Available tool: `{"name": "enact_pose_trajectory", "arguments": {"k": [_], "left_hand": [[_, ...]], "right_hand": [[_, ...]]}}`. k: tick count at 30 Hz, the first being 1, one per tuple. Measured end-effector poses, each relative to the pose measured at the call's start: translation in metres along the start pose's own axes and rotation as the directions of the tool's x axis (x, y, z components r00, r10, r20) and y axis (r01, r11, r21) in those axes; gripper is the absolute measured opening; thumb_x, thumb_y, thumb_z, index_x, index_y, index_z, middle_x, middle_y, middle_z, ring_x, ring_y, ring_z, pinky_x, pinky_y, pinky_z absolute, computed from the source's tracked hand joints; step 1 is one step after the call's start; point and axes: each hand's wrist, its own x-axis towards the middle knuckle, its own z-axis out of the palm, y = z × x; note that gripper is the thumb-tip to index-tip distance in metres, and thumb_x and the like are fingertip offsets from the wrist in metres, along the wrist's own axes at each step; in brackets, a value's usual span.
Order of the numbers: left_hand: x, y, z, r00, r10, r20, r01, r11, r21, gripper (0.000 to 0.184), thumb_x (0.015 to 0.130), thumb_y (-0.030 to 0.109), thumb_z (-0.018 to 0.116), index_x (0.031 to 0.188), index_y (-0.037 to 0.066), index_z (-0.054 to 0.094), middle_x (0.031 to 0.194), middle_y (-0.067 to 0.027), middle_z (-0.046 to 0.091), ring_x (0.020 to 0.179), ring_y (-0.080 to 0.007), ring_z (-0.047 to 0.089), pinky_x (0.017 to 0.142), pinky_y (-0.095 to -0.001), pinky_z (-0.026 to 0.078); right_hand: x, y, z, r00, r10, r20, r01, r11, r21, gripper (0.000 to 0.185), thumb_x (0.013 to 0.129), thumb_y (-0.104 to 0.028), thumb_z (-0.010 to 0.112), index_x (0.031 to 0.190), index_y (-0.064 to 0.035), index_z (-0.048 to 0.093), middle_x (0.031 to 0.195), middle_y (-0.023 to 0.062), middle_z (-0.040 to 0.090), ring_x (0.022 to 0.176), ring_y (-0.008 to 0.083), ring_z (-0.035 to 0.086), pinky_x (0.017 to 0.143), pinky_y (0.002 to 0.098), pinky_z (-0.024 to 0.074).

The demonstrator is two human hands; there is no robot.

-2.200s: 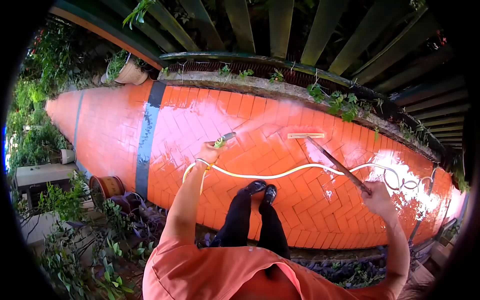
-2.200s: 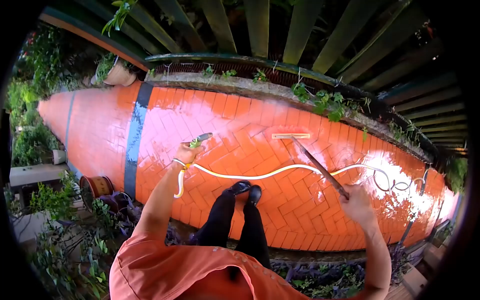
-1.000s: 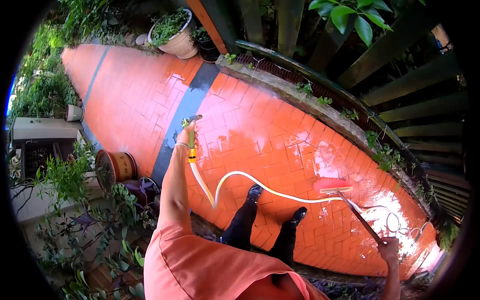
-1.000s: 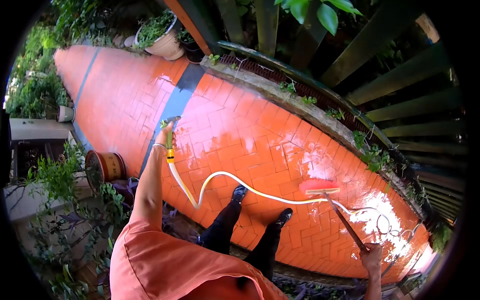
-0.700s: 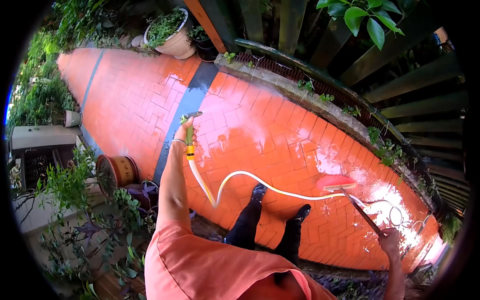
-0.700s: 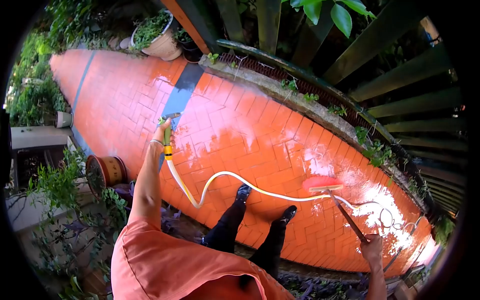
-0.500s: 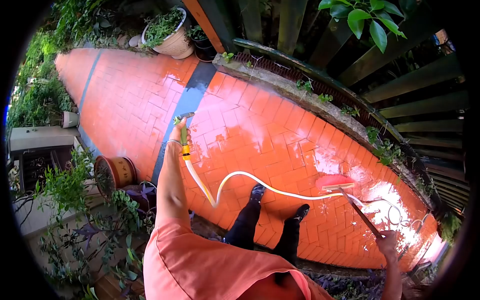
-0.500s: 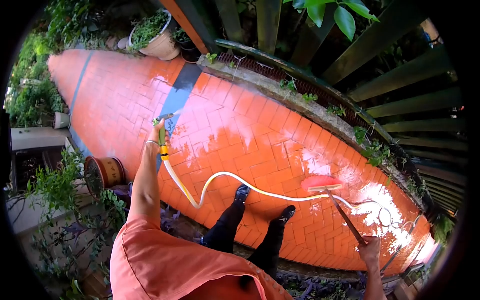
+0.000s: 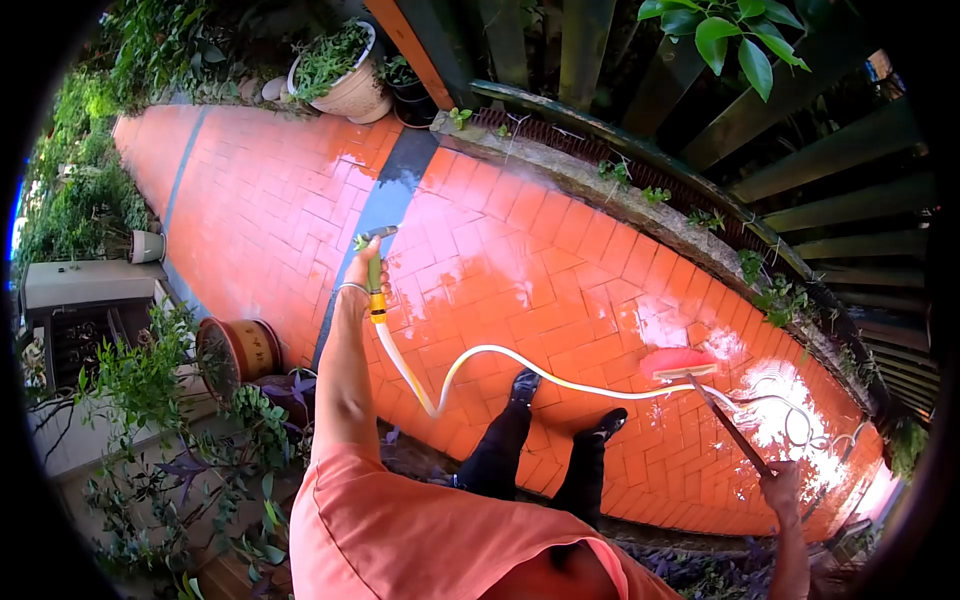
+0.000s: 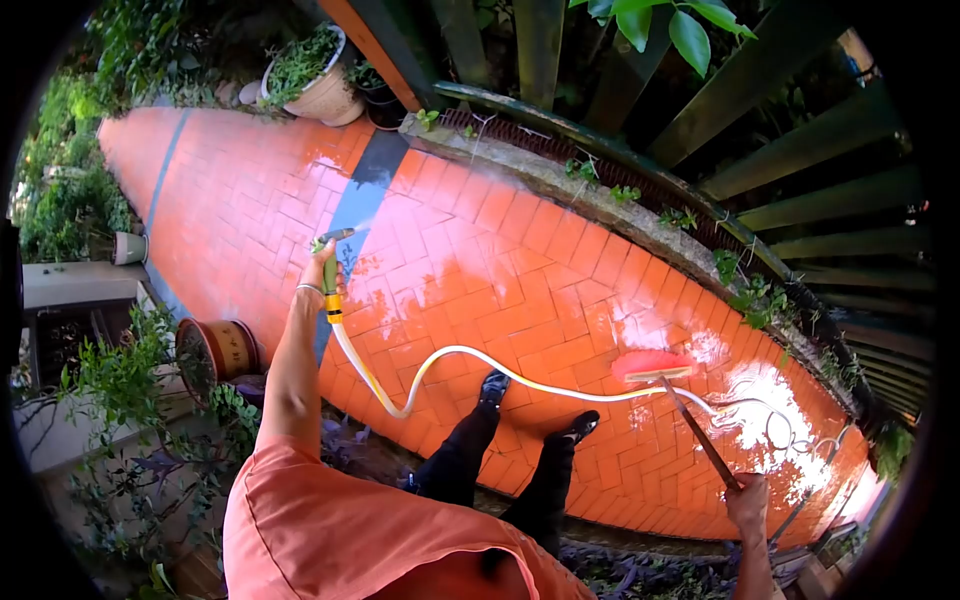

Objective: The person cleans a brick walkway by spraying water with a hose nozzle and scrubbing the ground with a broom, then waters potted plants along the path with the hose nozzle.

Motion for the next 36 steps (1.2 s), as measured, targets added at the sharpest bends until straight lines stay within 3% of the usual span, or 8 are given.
{"name": "enact_pose_trajectory", "arguments": {"k": [7, 10, 13, 20, 27, 29, 33, 36], "left_hand": [[0.006, 0.0, -0.006, 0.999, -0.048, 0.003, 0.048, 0.997, -0.063, 0.053, 0.079, 0.057, 0.06, 0.063, 0.009, 0.046, 0.047, -0.0037, 0.04, 0.038, -0.0185, 0.04, 0.037, -0.0321, 0.035], [0.009, -0.012, 0.003, 0.999, 0.04, 0.022, -0.04, 0.999, 0.027, 0.055, 0.078, 0.06, 0.059, 0.062, 0.009, 0.045, 0.047, -0.004, 0.039, 0.036, -0.0194, 0.039, 0.038, -0.0335, 0.035], [0.001, -0.014, 0.025, 0.99, -0.089, 0.106, 0.085, 0.995, 0.05, 0.053, 0.079, 0.057, 0.06, 0.064, 0.009, 0.045, 0.048, -0.004, 0.04, 0.036, -0.0187, 0.039, 0.037, -0.0335, 0.036], [0.007, -0.034, 0.058, 0.985, -0.065, 0.158, 0.062, 0.998, 0.022, 0.05, 0.079, 0.055, 0.062, 0.065, 0.01, 0.046, 0.052, -0.0024, 0.043, 0.04, -0.015, 0.042, 0.037, -0.0301, 0.036], [0.005, -0.044, 0.081, 0.953, -0.158, 0.259, 0.126, 0.983, 0.136, 0.048, 0.079, 0.054, 0.062, 0.063, 0.012, 0.047, 0.052, -0.0012, 0.043, 0.04, -0.0143, 0.041, 0.038, -0.0307, 0.036], [0.02, -0.049, 0.06, 0.996, -0.072, 0.046, 0.069, 0.996, 0.064, 0.047, 0.079, 0.054, 0.061, 0.063, 0.013, 0.047, 0.051, -0.0007, 0.042, 0.04, -0.0143, 0.04, 0.038, -0.0312, 0.036], [0.022, -0.033, 0.001, 0.989, 0.022, -0.147, -0.032, 0.997, -0.066, 0.044, 0.079, 0.052, 0.062, 0.068, 0.013, 0.045, 0.053, -0.0001, 0.04, 0.04, -0.0137, 0.038, 0.038, -0.0309, 0.035], [0.016, -0.025, -0.013, 0.991, 0.005, -0.134, -0.021, 0.993, -0.118, 0.046, 0.08, 0.052, 0.062, 0.067, 0.012, 0.044, 0.052, -0.0008, 0.039, 0.04, -0.0139, 0.038, 0.038, -0.0304, 0.035]], "right_hand": [[0.01, 0.037, 0.022, 0.979, -0.135, -0.152, 0.129, 0.99, -0.048, 0.018, 0.064, -0.003, 0.064, 0.081, 0.0036, 0.068, 0.066, 0.0194, 0.063, 0.055, 0.0297, 0.062, 0.051, 0.036, 0.0485], [0.003, -0.001, -0.002, 0.998, 0.01, 0.058, -0.009, 1.0, -0.017, 0.019, 0.064, -0.003, 0.065, 0.081, 0.0048, 0.068, 0.066, 0.019, 0.063, 0.055, 0.0275, 0.063, 0.05, 0.0346, 0.0489], [0.005, -0.006, -0.006, 0.998, -0.007, 0.057, 0.01, 0.999, -0.047, 0.017, 0.065, -0.002, 0.064, 0.08, 0.0052, 0.068, 0.064, 0.0191, 0.062, 0.056, 0.0259, 0.063, 0.05, 0.0342, 0.049], [0.007, -0.008, -0.003, 0.996, -0.013, 0.093, 0.022, 0.996, -0.087, 0.017, 0.067, -0.001, 0.064, 0.082, 0.0053, 0.068, 0.067, 0.0205, 0.063, 0.057, 0.0265, 0.064, 0.05, 0.0354, 0.0497], [0.005, 0.011, 0.011, 0.981, -0.165, -0.107, 0.146, 0.975, -0.168, 0.012, 0.066, -0.006, 0.068, 0.077, -0.0007, 0.07, 0.061, 0.0169, 0.063, 0.052, 0.0262, 0.063, 0.052, 0.0345, 0.0506], [0.007, 0.022, 0.017, 0.959, -0.238, -0.155, 0.204, 0.956, -0.21, 0.014, 0.066, -0.006, 0.068, 0.078, -0.0001, 0.07, 0.061, 0.0169, 0.063, 0.053, 0.0265, 0.063, 0.053, 0.0348, 0.0512], [-0.002, 0.012, 0.015, 0.999, 0.043, -0.016, -0.045, 0.996, -0.073, 0.02, 0.065, -0.007, 0.069, 0.084, 0.0005, 0.069, 0.072, 0.0174, 0.065, 0.064, 0.0288, 0.063, 0.061, 0.038, 0.0522], [-0.008, 0.003, 0.016, 0.969, -0.158, -0.188, 0.138, 0.983, -0.117, 0.017, 0.066, -0.003, 0.065, 0.081, 0.0036, 0.068, 0.076, 0.0226, 0.064, 0.066, 0.0327, 0.063, 0.06, 0.0397, 0.0497]]}}
